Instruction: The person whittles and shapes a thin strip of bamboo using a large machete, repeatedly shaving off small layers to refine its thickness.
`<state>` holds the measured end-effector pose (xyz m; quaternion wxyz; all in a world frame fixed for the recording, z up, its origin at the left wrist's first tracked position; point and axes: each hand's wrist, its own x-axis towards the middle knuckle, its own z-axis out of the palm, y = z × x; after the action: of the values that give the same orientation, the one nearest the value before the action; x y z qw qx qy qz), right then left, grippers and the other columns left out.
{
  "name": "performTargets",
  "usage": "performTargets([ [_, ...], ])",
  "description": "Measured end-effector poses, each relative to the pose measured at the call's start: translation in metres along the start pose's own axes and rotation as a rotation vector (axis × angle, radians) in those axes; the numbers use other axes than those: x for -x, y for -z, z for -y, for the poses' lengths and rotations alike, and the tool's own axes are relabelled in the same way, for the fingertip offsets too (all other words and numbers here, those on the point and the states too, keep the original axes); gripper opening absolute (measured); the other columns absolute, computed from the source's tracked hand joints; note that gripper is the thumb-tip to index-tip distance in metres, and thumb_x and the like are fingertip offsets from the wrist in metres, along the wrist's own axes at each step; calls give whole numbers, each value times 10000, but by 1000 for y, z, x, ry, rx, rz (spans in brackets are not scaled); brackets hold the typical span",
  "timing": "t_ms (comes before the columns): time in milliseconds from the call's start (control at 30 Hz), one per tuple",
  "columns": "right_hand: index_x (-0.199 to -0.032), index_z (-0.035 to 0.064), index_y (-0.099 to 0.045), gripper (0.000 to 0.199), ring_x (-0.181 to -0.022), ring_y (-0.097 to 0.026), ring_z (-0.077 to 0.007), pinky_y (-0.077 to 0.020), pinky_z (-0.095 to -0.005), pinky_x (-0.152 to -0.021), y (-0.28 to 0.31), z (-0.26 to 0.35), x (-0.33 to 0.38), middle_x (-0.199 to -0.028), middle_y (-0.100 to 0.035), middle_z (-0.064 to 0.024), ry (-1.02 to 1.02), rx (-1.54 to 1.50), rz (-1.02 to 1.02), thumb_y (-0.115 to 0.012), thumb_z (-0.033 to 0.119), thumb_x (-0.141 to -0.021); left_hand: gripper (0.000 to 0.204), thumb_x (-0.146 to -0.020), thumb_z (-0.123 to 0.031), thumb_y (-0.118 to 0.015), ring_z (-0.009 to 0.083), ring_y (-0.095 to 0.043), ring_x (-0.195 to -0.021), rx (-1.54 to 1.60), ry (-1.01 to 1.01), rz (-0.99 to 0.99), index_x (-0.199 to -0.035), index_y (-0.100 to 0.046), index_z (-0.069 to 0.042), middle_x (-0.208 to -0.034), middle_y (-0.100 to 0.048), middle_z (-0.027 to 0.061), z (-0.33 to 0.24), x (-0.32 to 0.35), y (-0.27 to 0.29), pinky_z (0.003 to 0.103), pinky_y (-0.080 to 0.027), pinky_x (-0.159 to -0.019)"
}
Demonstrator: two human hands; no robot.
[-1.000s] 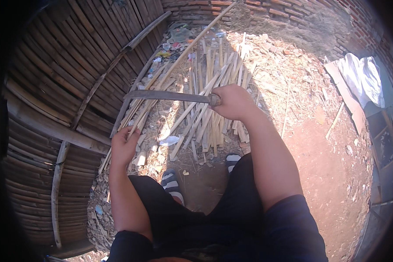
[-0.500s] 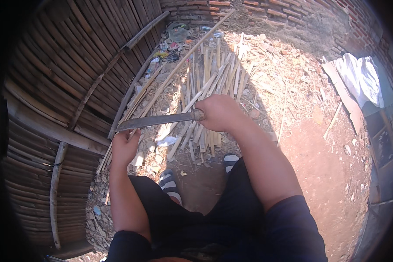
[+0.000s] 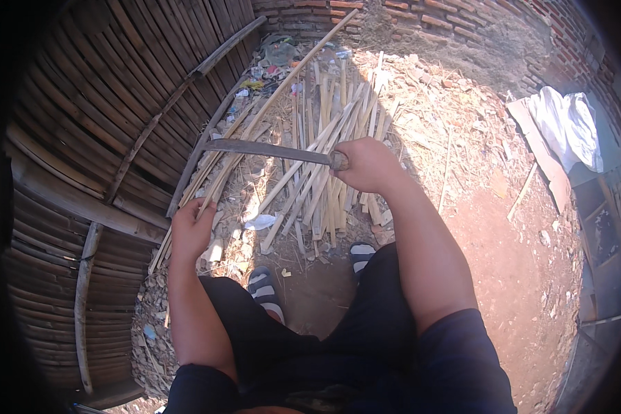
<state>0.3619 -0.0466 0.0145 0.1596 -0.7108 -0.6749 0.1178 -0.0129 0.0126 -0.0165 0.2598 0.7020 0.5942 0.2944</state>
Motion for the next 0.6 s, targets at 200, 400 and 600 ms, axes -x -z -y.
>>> performTargets([
  [200, -1052, 108, -769, 323, -956, -718, -399, -571, -514, -841, -5, 38, 0, -932, -740, -182, 200, 113, 98, -804, 314, -806, 336, -962, -267, -740, 111, -569, -625, -247, 45, 49, -1116, -741, 32, -699, -666, 69, 5, -4, 5, 338, -463, -595],
  [400, -952, 33, -742, 326, -718, -666, -325, -518, -426, -701, 3, -31, -8, -748, -670, -171, -82, -162, -176, -838, 325, -841, 365, -949, -261, -750, 96, -553, -607, -10, -36, -52, -1167, -735, 31, -667, -642, 64, 1, 1, 3, 323, -445, -574],
  [600, -1006, 58, -757, 320, -811, -692, -364, -537, -462, -763, 2, -8, 0, -836, -708, -184, -7, -74, -28, -824, 324, -841, 373, -909, -303, -768, 167, -577, -546, -60, -38, -71, -1144, -767, -13, -634, -632, 84, -4, 3, 0, 349, -452, -559],
])
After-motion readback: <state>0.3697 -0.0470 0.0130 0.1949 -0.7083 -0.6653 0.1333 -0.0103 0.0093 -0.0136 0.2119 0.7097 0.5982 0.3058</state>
